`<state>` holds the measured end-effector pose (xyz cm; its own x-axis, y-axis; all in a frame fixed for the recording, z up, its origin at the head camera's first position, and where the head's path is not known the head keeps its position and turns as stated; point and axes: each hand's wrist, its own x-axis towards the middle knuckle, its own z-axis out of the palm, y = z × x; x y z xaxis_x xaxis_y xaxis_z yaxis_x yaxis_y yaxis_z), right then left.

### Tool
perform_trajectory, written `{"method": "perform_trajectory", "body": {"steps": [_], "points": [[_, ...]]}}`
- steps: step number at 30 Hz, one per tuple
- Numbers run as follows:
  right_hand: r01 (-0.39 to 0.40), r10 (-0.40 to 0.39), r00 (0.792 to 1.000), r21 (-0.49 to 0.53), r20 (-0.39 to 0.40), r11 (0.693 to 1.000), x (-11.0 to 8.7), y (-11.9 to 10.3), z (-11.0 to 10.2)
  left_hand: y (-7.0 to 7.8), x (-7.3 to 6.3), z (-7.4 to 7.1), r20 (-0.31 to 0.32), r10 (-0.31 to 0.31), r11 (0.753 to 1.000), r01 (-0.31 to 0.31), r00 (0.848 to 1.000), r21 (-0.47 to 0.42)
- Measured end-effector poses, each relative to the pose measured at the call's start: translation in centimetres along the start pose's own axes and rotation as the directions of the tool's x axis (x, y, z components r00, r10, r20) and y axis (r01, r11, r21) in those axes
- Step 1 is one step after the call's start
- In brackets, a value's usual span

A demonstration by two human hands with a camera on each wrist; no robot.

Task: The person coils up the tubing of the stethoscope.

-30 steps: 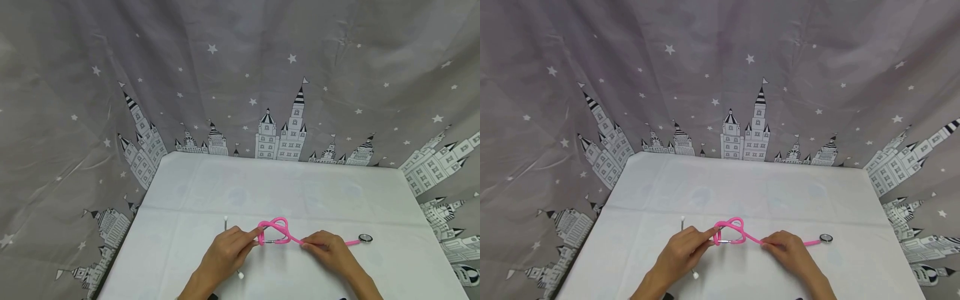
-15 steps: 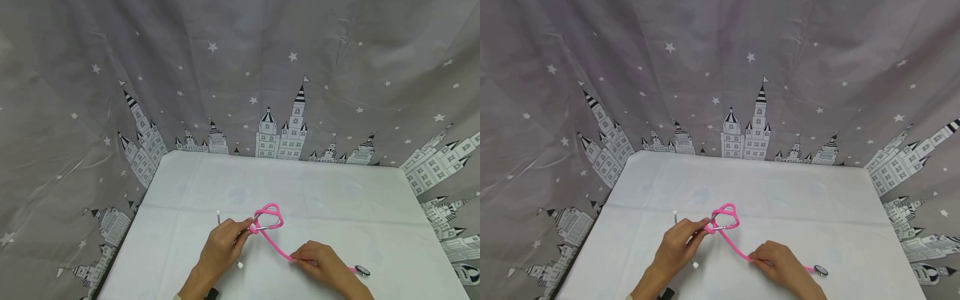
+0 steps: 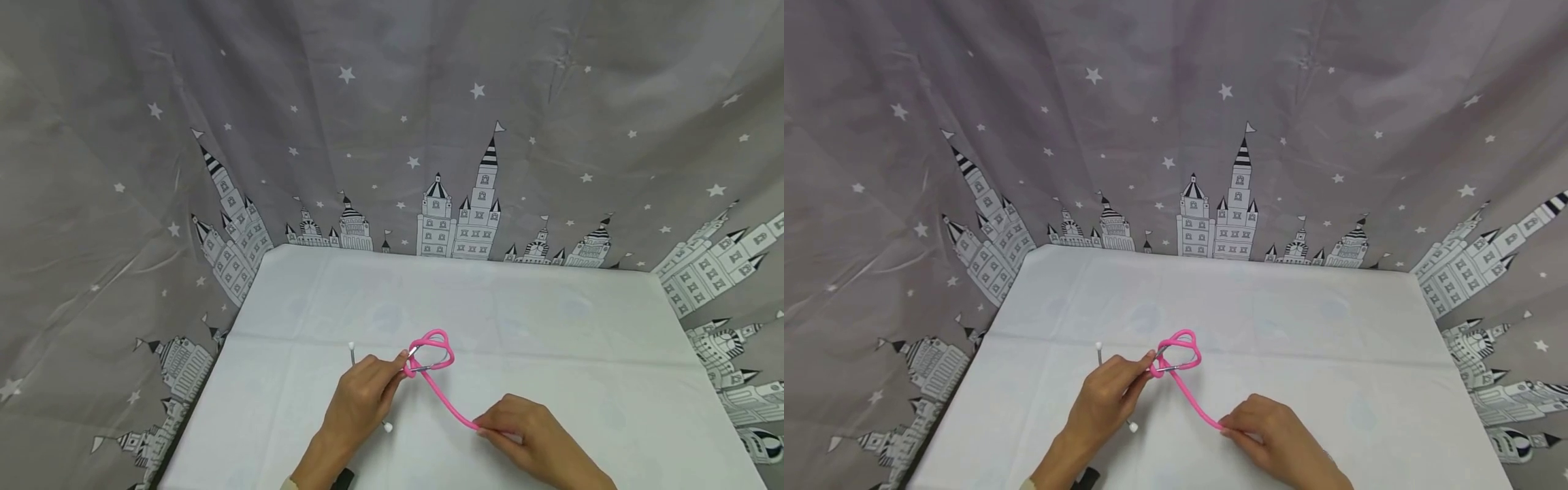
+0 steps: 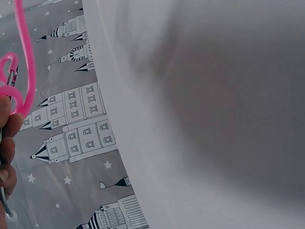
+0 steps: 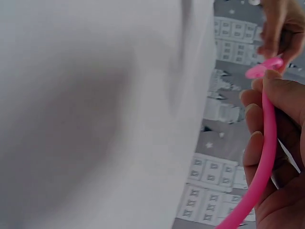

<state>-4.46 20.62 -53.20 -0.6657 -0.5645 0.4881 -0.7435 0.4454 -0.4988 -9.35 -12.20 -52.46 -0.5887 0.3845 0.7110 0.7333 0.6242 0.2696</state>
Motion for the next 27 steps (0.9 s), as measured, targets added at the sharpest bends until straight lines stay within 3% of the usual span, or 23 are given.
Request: {"method": "perform_trajectory", "body": {"steps": [9, 21, 27], "points": [[0.125, -0.127, 0.989, -0.022, -0.08, 0.992, 1.4, -1.2, -1.2, 0.1, -0.5, 0.3, 0.039, -0.016, 0.999, 0.015, 0.999, 0.033], [0.181, -0.179, 0.978, 0.012, -0.108, 0.983, 2.7, -2.5, -1.2, 0.5, -0.3, 1.2, 0.033, -0.014, 0.998, 0.013, 0.999, 0.055], [0.224, -0.224, 0.969, -0.005, -0.108, 0.974, 3.7, -3.4, -1.5, 1.3, -0.5, 1.7, 0.064, 0.03, 0.997, -0.035, 0.998, 0.07]]}}
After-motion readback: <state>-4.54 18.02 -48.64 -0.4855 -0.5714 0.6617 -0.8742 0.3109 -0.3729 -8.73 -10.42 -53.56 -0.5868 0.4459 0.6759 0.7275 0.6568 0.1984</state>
